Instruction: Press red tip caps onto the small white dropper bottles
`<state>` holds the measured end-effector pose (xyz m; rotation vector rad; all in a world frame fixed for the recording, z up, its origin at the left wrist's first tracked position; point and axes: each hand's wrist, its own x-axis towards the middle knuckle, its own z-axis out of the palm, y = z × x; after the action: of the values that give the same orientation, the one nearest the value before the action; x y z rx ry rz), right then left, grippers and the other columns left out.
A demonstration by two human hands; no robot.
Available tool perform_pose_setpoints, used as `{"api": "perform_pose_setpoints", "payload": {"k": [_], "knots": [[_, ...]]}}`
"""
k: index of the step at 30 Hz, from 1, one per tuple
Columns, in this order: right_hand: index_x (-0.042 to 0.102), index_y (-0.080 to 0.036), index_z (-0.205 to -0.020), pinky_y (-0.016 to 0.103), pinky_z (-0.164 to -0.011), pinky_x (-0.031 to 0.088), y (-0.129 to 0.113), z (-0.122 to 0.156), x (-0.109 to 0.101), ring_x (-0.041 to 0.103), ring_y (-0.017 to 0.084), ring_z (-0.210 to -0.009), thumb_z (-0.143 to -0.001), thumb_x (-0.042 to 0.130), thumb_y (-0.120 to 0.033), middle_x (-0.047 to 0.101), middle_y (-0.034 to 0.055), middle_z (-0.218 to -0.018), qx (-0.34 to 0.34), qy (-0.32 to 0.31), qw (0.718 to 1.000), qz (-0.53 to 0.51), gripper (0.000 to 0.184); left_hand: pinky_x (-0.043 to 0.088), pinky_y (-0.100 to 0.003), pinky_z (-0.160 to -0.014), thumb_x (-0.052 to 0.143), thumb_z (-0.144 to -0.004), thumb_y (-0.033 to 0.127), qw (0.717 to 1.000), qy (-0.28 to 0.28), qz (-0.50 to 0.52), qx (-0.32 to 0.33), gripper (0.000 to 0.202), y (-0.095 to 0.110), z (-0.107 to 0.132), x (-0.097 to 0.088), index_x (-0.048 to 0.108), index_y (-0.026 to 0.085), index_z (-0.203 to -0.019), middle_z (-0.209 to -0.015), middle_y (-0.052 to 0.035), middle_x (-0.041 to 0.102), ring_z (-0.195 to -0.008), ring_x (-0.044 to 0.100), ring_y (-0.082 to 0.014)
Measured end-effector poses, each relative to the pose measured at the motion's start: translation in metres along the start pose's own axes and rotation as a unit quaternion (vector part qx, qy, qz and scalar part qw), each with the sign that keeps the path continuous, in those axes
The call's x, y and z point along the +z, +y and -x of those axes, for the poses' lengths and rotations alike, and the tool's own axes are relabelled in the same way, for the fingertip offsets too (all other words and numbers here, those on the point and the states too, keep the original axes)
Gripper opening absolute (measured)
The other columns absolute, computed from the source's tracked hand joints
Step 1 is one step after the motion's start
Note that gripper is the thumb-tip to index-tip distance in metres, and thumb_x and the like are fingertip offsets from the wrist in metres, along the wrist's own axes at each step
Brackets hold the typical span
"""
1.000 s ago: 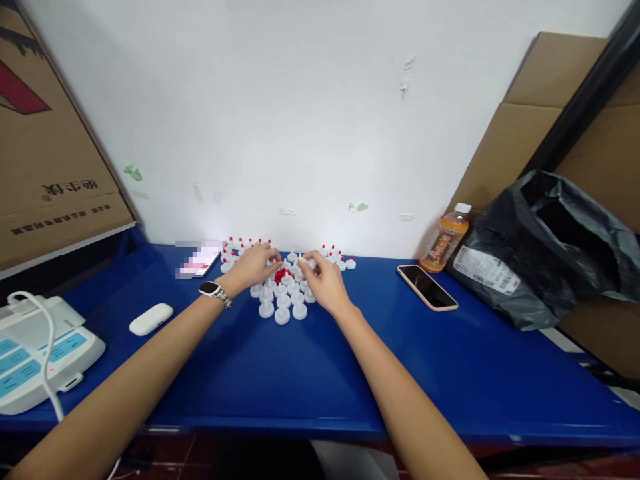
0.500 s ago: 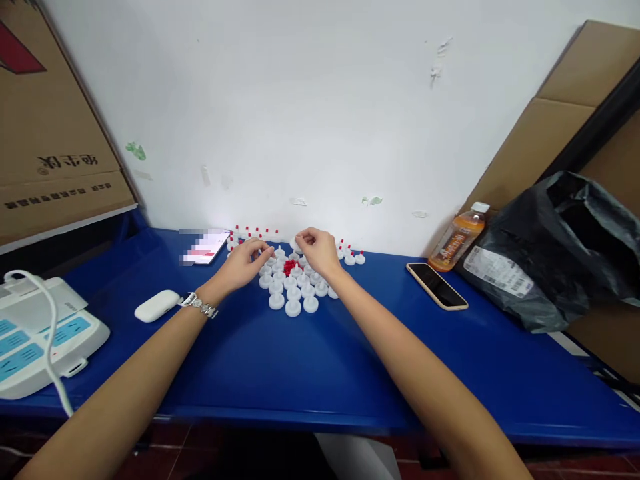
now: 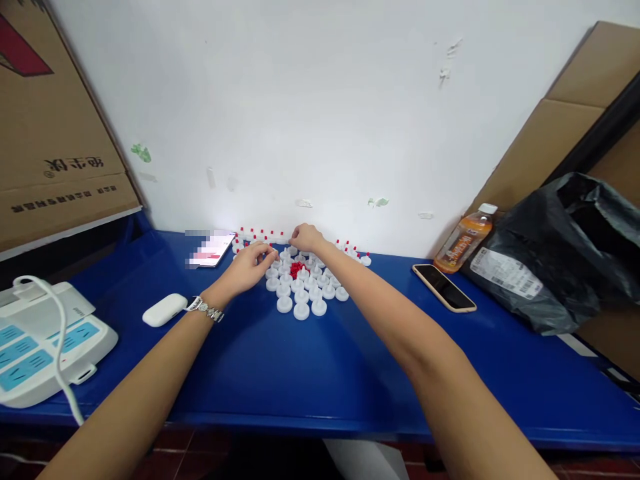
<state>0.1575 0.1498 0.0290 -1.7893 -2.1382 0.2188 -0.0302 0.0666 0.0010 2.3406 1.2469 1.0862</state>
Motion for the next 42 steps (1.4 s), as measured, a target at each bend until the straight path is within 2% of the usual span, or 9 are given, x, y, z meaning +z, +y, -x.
{"api": "perform_pose_setpoints", "payload": {"k": [2,4,10,16,23,28,32,36,42], "knots": [[0.075,-0.016,-0.099,0.023,-0.076,0.047,0.003,0.016,-0.009,0.067,0.017,-0.085,-0.085,0.064,-0.029,0.076,0.0074,-0.094,-0.010,0.013,1.000,0.000,0.022,0.045,-0.033,-0.075,0.046,-0.096,0.036,1.000,-0.001,0.005,0.005,0.030,0.002,0.000,0.000,0.068,0.019,-0.084,-0.087,-0.0056,0.064,-0.081,0.058,-0.0199],[0.075,-0.015,-0.095,0.023,-0.071,0.046,0.007,0.035,-0.019,0.066,0.016,-0.079,-0.086,0.063,-0.030,0.075,0.0067,-0.088,-0.030,0.006,1.000,-0.001,0.021,0.045,-0.033,-0.075,0.046,-0.096,0.037,1.000,-0.002,0.005,0.012,0.030,0.004,0.000,0.000,0.068,0.019,-0.084,-0.086,-0.0054,0.064,-0.082,0.058,-0.0200],[0.072,-0.016,-0.078,0.021,-0.060,0.041,0.015,0.079,-0.033,0.062,0.013,-0.066,-0.080,0.069,-0.024,0.072,0.0013,-0.072,-0.074,-0.093,0.992,-0.044,0.009,0.043,-0.033,-0.071,0.046,-0.096,0.038,1.000,-0.015,-0.009,0.016,0.030,0.008,0.002,0.004,0.065,0.019,-0.082,-0.083,-0.0048,0.062,-0.078,0.057,-0.0198],[0.073,-0.015,-0.078,0.022,-0.062,0.043,0.018,0.084,-0.034,0.063,0.014,-0.068,-0.080,0.073,-0.031,0.073,0.0021,-0.074,-0.107,-0.111,0.985,-0.076,0.016,0.044,-0.034,-0.073,0.046,-0.096,0.038,0.999,-0.033,-0.005,0.032,0.030,0.009,0.003,0.010,0.062,0.019,-0.081,-0.085,-0.0049,0.063,-0.083,0.058,-0.0207],[0.075,-0.015,-0.079,0.021,-0.065,0.044,0.027,0.085,-0.038,0.065,0.013,-0.071,-0.078,0.070,-0.018,0.075,0.0010,-0.075,-0.123,-0.094,0.984,-0.093,0.006,0.044,-0.035,-0.075,0.044,-0.096,0.039,0.999,-0.038,-0.009,0.033,0.032,0.010,0.002,0.010,0.063,0.019,-0.080,-0.086,-0.0058,0.064,-0.082,0.058,-0.0212],[0.074,-0.013,-0.081,0.021,-0.061,0.044,0.032,0.085,-0.061,0.064,0.013,-0.068,-0.079,0.070,-0.024,0.074,0.0032,-0.074,-0.101,-0.047,0.980,-0.163,0.012,0.046,-0.036,-0.078,0.044,-0.097,0.040,0.999,-0.038,-0.015,0.033,0.033,0.012,0.002,0.009,0.064,0.019,-0.081,-0.088,-0.0066,0.065,-0.087,0.059,-0.0223],[0.072,-0.013,-0.080,0.021,-0.060,0.044,0.038,0.087,-0.071,0.063,0.013,-0.064,-0.081,0.068,-0.023,0.075,0.0040,-0.074,-0.078,-0.008,0.983,-0.165,0.010,0.045,-0.040,-0.087,0.044,-0.097,0.042,0.998,-0.034,-0.037,0.049,0.031,0.010,0.003,0.012,0.066,0.021,-0.093,-0.098,-0.0071,0.068,-0.097,0.059,-0.0249],[0.073,-0.014,-0.082,0.022,-0.065,0.046,0.053,0.086,-0.064,0.066,0.014,-0.070,-0.082,0.067,-0.021,0.076,0.0048,-0.076,-0.022,0.041,0.992,-0.120,0.009,0.045,-0.041,-0.091,0.045,-0.097,0.041,0.997,-0.040,-0.038,0.056,0.030,0.009,0.003,0.016,0.067,0.022,-0.099,-0.103,-0.0067,0.070,-0.101,0.059,-0.0254],[0.074,-0.019,-0.087,0.026,-0.076,0.048,0.073,0.070,-0.044,0.068,0.017,-0.080,-0.083,0.063,-0.026,0.077,0.0047,-0.087,0.100,0.100,0.989,-0.046,0.013,0.045,-0.039,-0.090,0.046,-0.096,0.043,0.997,-0.049,-0.037,0.052,0.031,0.010,0.003,0.019,0.067,0.021,-0.090,-0.094,-0.0063,0.067,-0.094,0.060,-0.0233]]}}
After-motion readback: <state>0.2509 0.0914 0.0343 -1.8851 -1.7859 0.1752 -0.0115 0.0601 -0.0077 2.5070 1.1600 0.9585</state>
